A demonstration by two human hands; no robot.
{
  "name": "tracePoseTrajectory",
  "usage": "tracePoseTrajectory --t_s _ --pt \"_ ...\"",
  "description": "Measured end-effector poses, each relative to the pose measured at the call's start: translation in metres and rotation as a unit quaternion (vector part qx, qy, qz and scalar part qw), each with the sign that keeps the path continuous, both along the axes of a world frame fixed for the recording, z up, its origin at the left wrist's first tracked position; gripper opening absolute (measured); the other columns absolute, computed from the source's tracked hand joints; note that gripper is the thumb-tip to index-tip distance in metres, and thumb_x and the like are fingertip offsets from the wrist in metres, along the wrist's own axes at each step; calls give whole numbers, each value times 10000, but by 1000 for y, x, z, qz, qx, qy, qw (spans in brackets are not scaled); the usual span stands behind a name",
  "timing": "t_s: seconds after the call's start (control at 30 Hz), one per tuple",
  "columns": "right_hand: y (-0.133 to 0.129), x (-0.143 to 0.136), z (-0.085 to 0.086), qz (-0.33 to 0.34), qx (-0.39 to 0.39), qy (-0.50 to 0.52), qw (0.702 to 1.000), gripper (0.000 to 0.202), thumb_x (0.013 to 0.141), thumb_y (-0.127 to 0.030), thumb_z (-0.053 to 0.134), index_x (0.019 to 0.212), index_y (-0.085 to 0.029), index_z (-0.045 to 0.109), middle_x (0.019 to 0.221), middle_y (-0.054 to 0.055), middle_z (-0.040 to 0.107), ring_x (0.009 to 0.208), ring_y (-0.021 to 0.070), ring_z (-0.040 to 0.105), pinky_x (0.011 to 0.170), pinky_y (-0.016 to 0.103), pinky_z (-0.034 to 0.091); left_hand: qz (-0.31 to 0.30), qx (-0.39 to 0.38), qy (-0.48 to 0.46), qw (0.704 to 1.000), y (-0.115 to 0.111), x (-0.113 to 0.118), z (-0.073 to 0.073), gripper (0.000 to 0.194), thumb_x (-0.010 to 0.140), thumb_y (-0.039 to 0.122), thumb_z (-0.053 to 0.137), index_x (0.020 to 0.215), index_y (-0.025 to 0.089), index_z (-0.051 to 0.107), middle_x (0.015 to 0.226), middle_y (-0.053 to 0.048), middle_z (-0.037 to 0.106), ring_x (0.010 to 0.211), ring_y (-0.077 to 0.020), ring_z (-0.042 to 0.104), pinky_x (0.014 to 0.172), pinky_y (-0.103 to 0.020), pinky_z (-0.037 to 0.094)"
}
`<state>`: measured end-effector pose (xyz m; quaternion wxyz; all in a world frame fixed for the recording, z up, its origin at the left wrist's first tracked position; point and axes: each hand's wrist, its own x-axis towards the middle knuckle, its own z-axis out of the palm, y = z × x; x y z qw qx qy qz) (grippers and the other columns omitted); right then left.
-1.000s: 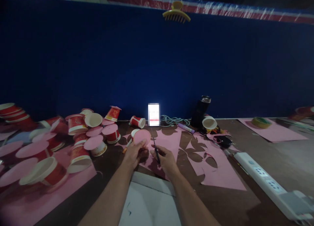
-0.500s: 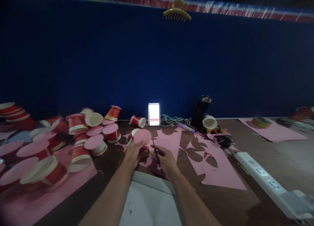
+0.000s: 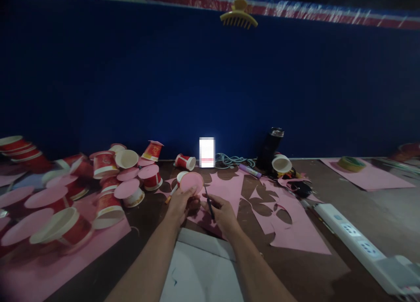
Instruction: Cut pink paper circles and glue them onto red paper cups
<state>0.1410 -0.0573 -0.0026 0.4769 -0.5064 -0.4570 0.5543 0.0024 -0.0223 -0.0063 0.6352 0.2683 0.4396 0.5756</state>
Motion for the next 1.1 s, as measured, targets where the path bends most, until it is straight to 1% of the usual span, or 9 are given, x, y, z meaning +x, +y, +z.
tracePoseTrajectory --t_s 0.13,0.2,0.4,0.6,0.77,0.9,1.1 --pt "1 1 -3 6 3 -10 1000 594 613 -499 754 1104 -171 684 611 -25 556 459 63 393 401 196 324 -3 2 2 1000 1 -1 -1 416 607 347 773 908 127 587 590 -26 633 477 -134 612 416 -195 467" --pt "2 1 -4 9 9 -8 1000 582 614 -494 755 1095 -171 688 637 -17 572 482 68 411 408 191 331 1 5 5 1000 1 -1 -1 432 601 344 778 922 125 588 593 -29 633 486 -134 614 419 -194 470" --pt "3 2 -6 3 19 -23 1000 568 624 -479 755 1091 -163 690 679 2 597 521 79 438 418 186 339 1 -7 4 1000 1 0 1 422 593 348 778 886 119 579 563 -23 622 453 -124 594 414 -195 463" --pt "4 2 -11 9 22 -27 999 556 645 -482 743 1105 -176 681 637 -21 564 450 56 388 395 190 335 -4 -9 0 1000 1 0 1 436 587 347 781 901 124 575 566 -17 618 453 -123 593 406 -188 449" --pt "5 2 -13 11 17 -18 1000 591 648 -484 741 1131 -153 663 637 -15 553 451 58 386 373 183 327 -5 -11 -3 1000 1 0 0 418 592 342 778 891 126 579 558 -14 613 450 -123 588 403 -190 450" --pt "5 2 -12 7 22 -16 1000 586 628 -476 755 1105 -145 675 614 -22 531 470 64 392 387 183 337 1 -5 2 1000 1 0 1 399 599 326 777 878 121 580 559 -17 618 441 -110 577 415 -188 461" --pt "5 1 -14 11 20 -3 1000 578 641 -458 753 1111 -134 664 614 -25 518 470 69 387 393 198 324 5 -26 -7 1000 0 0 5 336 628 287 755 862 122 579 552 -8 611 442 -97 570 432 -189 485"
